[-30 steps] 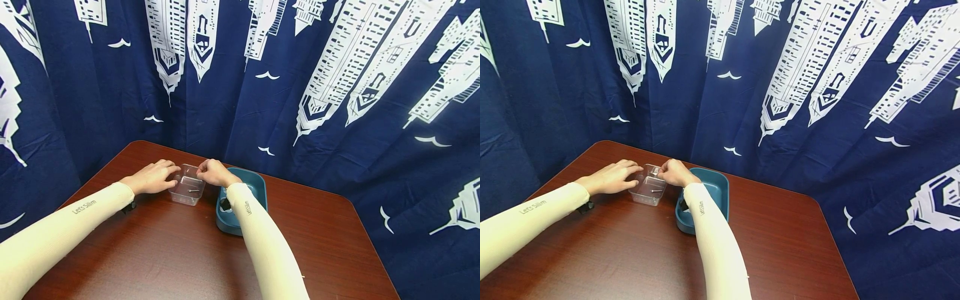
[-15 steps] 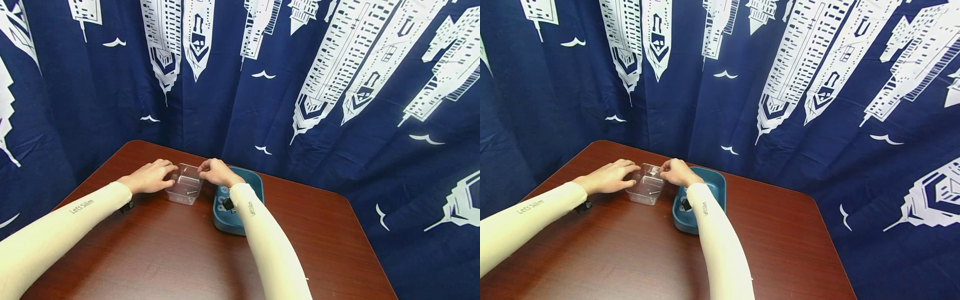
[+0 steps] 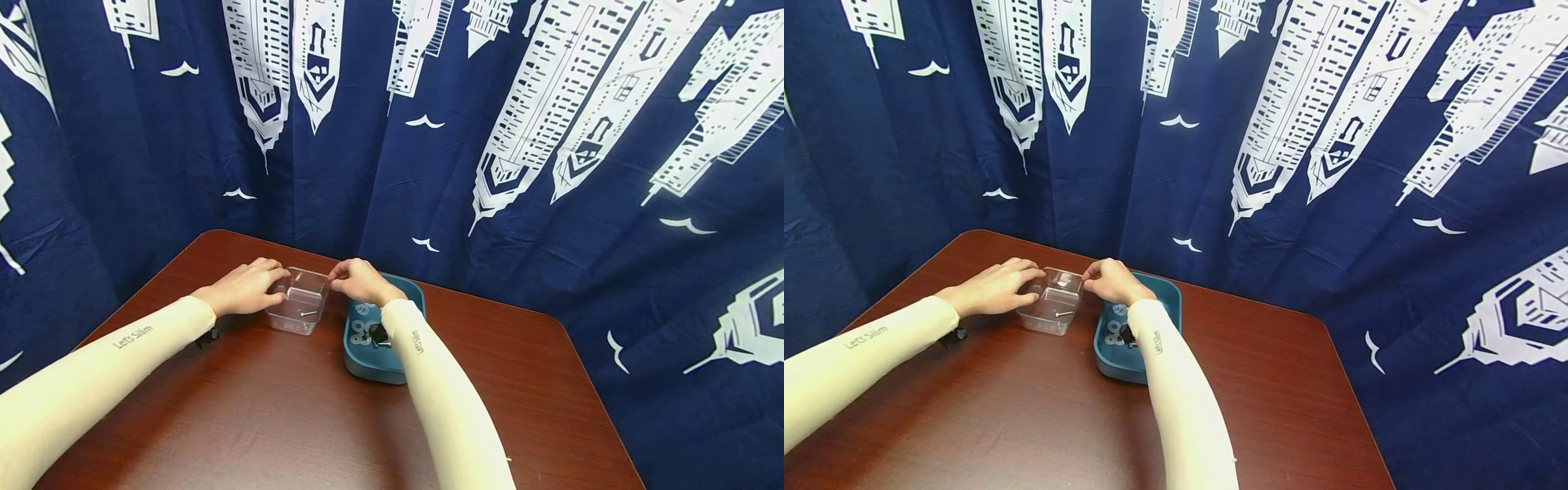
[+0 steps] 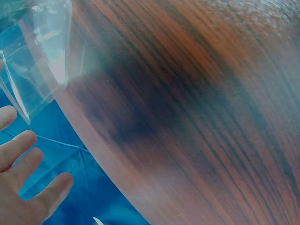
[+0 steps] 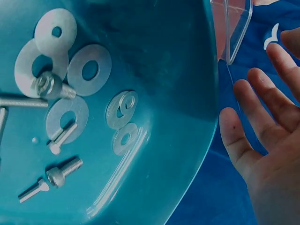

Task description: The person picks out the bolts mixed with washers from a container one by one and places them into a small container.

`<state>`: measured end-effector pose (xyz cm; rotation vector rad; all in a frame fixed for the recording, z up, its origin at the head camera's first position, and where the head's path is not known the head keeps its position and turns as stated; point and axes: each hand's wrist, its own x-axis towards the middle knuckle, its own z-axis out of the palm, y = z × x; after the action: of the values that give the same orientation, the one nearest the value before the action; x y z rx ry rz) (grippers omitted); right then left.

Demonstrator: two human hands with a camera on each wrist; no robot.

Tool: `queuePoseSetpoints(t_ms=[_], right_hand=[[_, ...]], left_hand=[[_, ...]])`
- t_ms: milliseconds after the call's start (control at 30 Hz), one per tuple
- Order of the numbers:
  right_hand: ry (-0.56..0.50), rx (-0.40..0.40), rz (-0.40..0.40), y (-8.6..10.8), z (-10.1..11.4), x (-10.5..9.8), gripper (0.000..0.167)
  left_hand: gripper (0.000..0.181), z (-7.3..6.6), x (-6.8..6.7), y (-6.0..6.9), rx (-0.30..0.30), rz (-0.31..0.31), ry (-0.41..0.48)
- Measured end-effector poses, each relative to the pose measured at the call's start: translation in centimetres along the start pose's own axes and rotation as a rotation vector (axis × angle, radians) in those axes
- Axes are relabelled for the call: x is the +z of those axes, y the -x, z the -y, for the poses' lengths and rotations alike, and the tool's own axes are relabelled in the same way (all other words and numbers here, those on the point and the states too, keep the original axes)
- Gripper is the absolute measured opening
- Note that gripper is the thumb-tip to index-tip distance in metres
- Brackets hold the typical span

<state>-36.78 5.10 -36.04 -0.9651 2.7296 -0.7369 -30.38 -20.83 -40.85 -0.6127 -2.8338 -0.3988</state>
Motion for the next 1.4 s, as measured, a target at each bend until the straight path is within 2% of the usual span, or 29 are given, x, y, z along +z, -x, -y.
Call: queuePoseSetpoints(t_ms=[233, 500, 833, 1033, 1400], right_hand=[[0.010, 0.023, -0.008, 0.7, -0.4, -0.4, 0.025], [-0.029, 0.044, -0.013, 1.6, -1.0, -0.9, 0.025], [-0.053, 0.062, -0.030, 2.8, -2.1, -1.5, 0.018], [-0.083, 0.073, -0.043, 3.6, -2.9, -1.9, 0.021], [-0.041, 0.068, -0.072, 4.9, -4.0, -2.7, 0.025]], left_hand=[[0.050, -0.5, 0.0, -0.2, 0.013, -0.018, -0.003], [0.047, -1.7, -0.3, -0.6, 0.034, -0.022, 0.011], [0.050, -2.0, 0.2, -1.1, 0.045, -0.019, 0.008], [0.052, -2.4, 0.2, -1.2, 0.041, -0.011, 0.010], [0.053, -3.6, 0.0, -1.8, 0.062, -0.005, 0.028]])
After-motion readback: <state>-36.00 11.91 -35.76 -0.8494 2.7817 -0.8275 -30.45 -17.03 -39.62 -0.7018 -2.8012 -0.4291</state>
